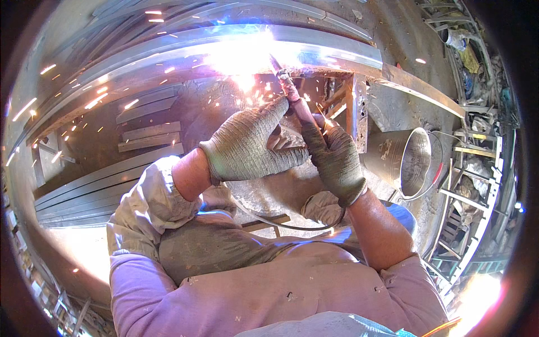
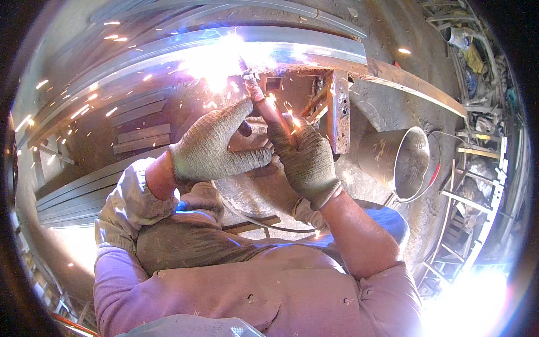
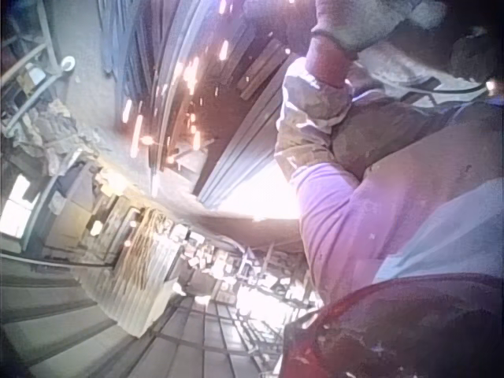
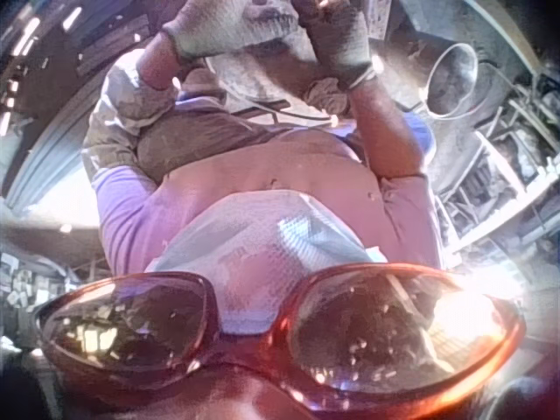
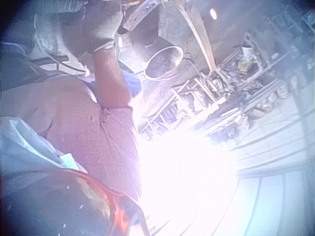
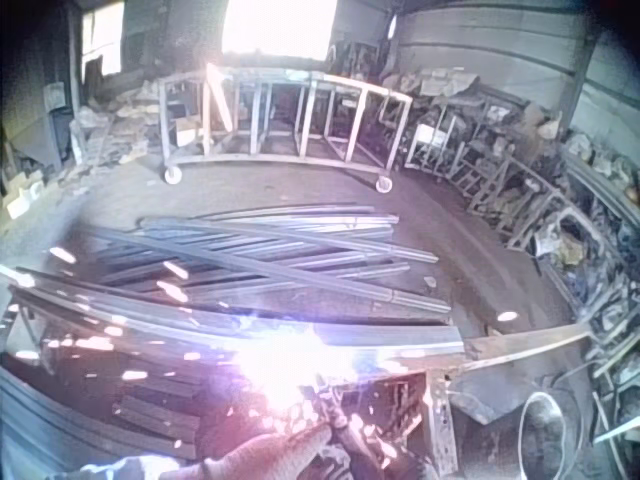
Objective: The person welds curved metal bars to a frame using a welding torch, producing bright sparks. They repeatedly position bars, weld along seams, and adjust pieces while seated on the floor in a workshop.
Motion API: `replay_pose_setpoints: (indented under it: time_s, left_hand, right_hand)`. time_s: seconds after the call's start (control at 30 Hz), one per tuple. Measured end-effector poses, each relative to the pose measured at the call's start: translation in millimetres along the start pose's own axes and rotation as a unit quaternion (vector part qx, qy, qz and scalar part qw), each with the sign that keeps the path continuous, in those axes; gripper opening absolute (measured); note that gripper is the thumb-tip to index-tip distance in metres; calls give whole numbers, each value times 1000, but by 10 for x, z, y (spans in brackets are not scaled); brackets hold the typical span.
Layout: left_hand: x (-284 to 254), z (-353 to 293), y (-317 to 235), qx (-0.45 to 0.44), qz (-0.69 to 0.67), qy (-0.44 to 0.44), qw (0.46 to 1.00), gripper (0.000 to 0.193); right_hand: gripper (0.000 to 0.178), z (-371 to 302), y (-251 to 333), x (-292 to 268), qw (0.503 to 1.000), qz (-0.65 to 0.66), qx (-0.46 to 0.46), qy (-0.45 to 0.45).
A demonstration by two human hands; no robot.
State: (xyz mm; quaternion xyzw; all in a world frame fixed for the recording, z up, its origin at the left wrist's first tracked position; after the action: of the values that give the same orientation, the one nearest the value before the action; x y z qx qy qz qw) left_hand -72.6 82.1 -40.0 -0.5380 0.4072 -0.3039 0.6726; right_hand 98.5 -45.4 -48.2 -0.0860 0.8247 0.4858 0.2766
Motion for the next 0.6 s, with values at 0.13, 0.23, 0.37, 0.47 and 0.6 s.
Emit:
replay_pose_setpoints:
  time_s: [0.13,0.23,0.37,0.47,0.6]
  left_hand:
    - [11,4,17,-28,-8,16,999,89]
    - [22,25,34,-1,-13,12,1000,85]
    - [14,16,45,48,-5,-4,999,88]
    - [17,7,71,35,13,9,999,90]
    - [2,21,5,87,22,-8,996,88]
  right_hand:
    - [38,3,12,-15,998,-55,-11,-9]
    - [40,-16,113,-55,987,-125,-89,-40]
    - [37,-16,15,-47,999,-51,5,-17]
    - [39,7,17,-44,995,-91,-25,-34]
    - [40,9,-34,-35,998,-62,-4,-20]
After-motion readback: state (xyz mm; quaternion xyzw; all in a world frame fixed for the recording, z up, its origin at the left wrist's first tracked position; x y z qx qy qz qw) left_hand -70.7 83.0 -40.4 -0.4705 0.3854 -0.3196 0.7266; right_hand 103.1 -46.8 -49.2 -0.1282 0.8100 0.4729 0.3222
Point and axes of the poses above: each hand's wrist, its own z-axis towards the middle knuckle, its own x-axis out of the palm, y = z × x, the point moved 5 cm from there along z, towards the middle knuckle, and after that the axes turned 12 degrees about -z, right-handed, at the moved point
